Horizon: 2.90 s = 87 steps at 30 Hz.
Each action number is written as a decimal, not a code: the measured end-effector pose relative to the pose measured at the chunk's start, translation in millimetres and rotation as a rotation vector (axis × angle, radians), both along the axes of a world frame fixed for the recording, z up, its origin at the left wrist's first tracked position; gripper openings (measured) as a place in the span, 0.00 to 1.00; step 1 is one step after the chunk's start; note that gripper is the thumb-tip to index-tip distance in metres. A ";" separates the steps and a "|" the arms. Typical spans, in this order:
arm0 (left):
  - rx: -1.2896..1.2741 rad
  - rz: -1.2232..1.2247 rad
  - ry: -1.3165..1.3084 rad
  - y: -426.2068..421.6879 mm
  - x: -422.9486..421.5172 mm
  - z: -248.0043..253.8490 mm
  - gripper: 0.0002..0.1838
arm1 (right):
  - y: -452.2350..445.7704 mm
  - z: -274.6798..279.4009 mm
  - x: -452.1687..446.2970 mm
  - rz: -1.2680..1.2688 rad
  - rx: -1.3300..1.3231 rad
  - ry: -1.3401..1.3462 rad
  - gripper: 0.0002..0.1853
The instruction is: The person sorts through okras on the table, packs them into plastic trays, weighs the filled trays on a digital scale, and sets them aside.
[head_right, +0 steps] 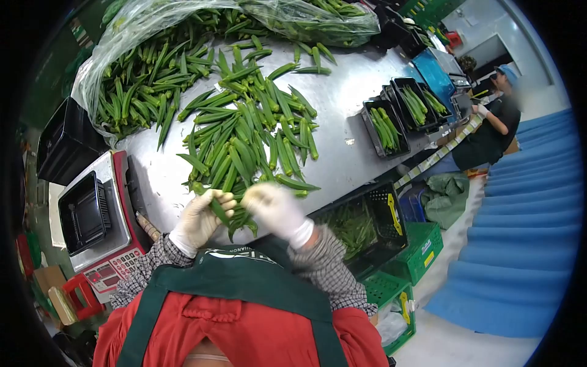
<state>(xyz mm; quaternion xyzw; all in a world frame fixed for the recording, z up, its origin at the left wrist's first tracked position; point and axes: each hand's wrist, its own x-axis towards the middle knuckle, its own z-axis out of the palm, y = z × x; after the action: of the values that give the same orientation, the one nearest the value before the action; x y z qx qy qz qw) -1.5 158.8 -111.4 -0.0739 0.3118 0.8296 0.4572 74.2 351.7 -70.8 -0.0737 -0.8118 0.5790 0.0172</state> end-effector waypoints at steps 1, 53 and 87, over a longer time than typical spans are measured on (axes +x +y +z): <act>0.015 0.024 -0.036 -7.5 -2.1 -4.5 0.15 | 21.9 -10.2 -11.4 -0.177 0.023 0.034 0.10; 0.106 -0.032 -0.305 -6.2 -14.8 -21.1 0.13 | 100.9 -13.2 -52.2 -0.391 -0.192 0.086 0.15; 0.047 -0.045 -0.102 -9.9 -34.7 -1.9 0.17 | 129.1 -68.4 -157.2 -0.486 0.925 0.242 0.11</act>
<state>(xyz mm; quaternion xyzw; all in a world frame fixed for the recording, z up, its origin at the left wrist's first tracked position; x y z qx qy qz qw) -36.2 148.9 -113.3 -0.0984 0.2700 0.8212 0.4929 -83.0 480.8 -139.2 -0.1769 -0.9339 0.1444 0.2752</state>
